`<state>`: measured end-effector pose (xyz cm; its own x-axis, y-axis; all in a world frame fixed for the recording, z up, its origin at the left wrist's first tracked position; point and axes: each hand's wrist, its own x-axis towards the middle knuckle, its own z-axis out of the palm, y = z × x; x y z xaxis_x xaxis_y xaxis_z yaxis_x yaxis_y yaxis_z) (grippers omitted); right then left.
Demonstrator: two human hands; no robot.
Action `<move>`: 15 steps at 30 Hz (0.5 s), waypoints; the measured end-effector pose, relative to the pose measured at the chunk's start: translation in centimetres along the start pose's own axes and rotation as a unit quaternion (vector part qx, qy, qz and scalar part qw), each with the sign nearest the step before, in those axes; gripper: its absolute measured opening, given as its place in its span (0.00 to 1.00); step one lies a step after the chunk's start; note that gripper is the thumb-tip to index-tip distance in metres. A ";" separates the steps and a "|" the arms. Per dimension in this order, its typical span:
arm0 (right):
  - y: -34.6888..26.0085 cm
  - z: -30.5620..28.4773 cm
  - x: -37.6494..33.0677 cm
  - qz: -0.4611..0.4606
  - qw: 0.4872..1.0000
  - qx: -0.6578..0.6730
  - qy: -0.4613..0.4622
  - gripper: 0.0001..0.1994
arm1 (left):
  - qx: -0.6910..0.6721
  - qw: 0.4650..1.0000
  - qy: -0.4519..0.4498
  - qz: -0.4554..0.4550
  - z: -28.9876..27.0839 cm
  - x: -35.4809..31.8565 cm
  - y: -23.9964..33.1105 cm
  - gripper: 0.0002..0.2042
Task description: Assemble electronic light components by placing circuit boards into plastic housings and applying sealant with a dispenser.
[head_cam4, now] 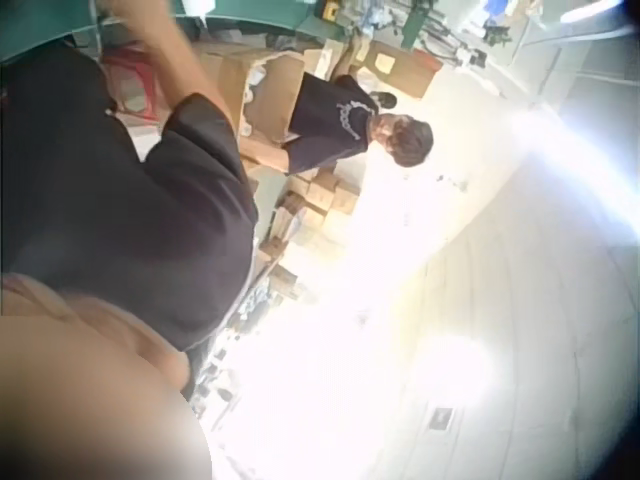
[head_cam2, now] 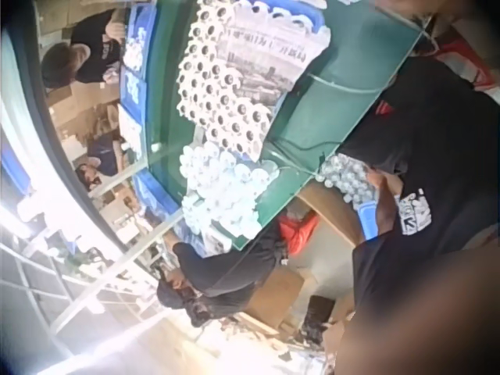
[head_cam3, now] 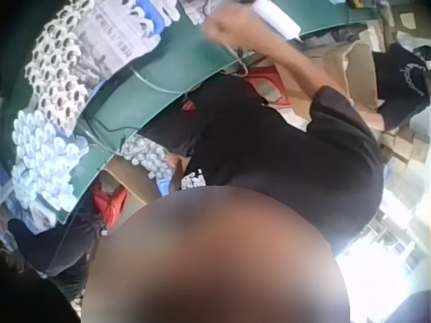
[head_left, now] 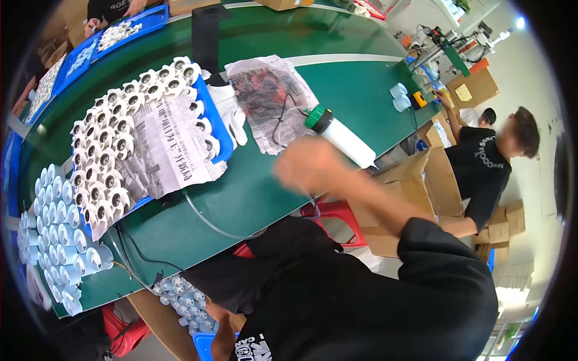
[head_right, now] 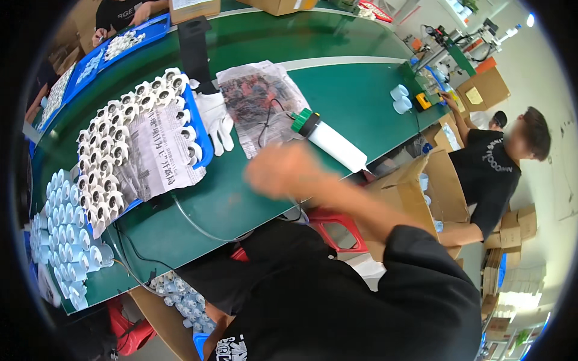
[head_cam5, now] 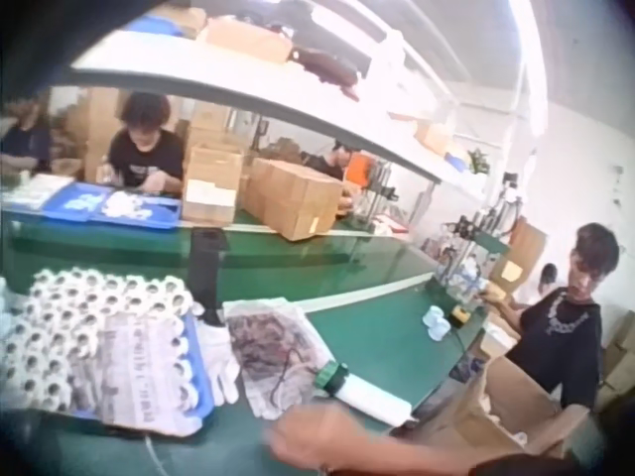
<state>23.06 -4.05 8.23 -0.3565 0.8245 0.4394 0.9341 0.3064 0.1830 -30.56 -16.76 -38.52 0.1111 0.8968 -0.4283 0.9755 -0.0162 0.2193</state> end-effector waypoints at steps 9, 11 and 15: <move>42.8 -8.6 -26.9 0.509 0.828 -0.189 -0.140 0.22 | 0.138 0.986 -0.094 0.018 2.0 3.6 3.3 0.21; 45.1 -8.2 -33.0 0.566 0.776 -0.157 -0.229 0.28 | 0.076 0.995 -0.070 0.012 0.4 4.8 5.1 0.20; 48.6 -4.5 -41.1 0.481 0.845 -0.110 -0.206 0.28 | -0.041 0.999 0.000 -0.033 -3.7 2.7 5.4 0.20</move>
<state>83.03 -25.23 3.04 0.6448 0.7509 0.1429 0.7465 -0.6588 0.0933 -25.71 -12.79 -35.26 0.0481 0.8946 -0.4442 0.9621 0.0779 0.2612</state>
